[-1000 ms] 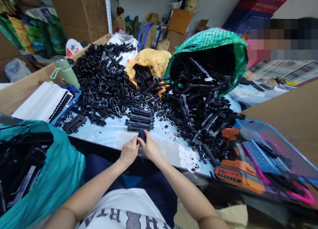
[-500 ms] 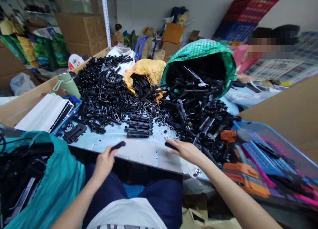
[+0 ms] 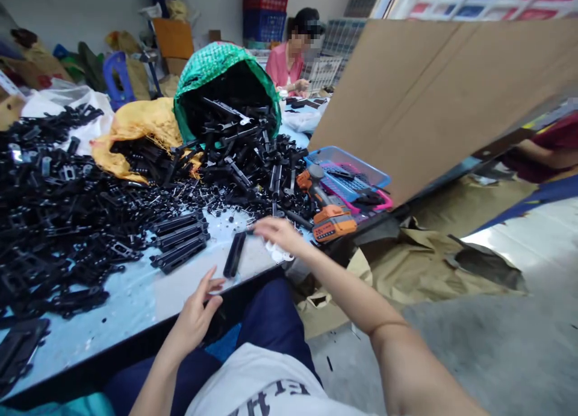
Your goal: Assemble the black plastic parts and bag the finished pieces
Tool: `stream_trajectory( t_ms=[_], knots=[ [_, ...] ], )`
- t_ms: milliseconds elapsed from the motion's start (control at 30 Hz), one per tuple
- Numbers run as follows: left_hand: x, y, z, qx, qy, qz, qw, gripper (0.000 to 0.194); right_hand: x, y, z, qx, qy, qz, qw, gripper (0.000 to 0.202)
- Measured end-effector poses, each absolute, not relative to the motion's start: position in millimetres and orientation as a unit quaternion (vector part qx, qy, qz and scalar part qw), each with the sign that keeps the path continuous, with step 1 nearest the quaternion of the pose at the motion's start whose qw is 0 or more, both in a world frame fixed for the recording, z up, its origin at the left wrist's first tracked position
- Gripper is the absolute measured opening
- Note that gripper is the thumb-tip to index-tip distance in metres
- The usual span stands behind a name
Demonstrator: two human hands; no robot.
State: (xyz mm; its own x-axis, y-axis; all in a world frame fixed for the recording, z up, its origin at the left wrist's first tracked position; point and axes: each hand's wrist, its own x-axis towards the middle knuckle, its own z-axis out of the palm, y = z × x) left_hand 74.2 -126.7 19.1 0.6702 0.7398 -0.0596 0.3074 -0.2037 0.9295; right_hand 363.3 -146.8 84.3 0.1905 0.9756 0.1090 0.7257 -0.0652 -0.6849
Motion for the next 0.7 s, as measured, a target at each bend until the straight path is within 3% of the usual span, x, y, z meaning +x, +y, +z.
stream_trajectory(
  t_ms=[33,67,200,267,367,500,633,700],
  knots=[
    [73.3,-124.3,14.0,0.745,0.384,0.227,0.496,0.056,392.2,-147.3,96.1,-0.789,-0.502,0.057,0.348,0.031],
    [71.7,-121.4,8.4,0.742,0.417,0.242,0.466,0.058,423.3,-147.5,108.8,-0.821,-0.445,-0.008,0.359,0.033],
    [54.8,-105.2,-14.7,0.752,0.487,0.275,0.348,0.052,539.1,-142.7,139.8,-0.883,-0.338,-0.069,0.319,0.038],
    [40.1,-94.2,-22.6,0.753,0.527,0.294,0.262,0.047,570.0,-135.7,131.6,-0.925,-0.277,-0.128,0.226,0.041],
    [12.5,-74.3,-24.0,0.713,0.626,0.297,0.110,0.041,557.3,-123.3,98.1,-0.836,-0.444,-0.232,0.226,0.033],
    [-22.9,-41.5,-11.7,0.583,0.779,0.232,-0.019,0.039,448.3,-111.1,54.5,-0.637,-0.696,-0.164,0.287,0.028],
    [-49.0,-14.4,-1.7,0.474,0.869,0.138,0.035,0.054,327.8,-99.7,30.6,-0.509,-0.808,-0.008,0.297,0.024],
    [-59.8,-12.5,0.5,0.466,0.875,0.111,0.073,0.051,284.4,-94.3,22.9,-0.481,-0.821,0.060,0.302,0.025]
  ],
)
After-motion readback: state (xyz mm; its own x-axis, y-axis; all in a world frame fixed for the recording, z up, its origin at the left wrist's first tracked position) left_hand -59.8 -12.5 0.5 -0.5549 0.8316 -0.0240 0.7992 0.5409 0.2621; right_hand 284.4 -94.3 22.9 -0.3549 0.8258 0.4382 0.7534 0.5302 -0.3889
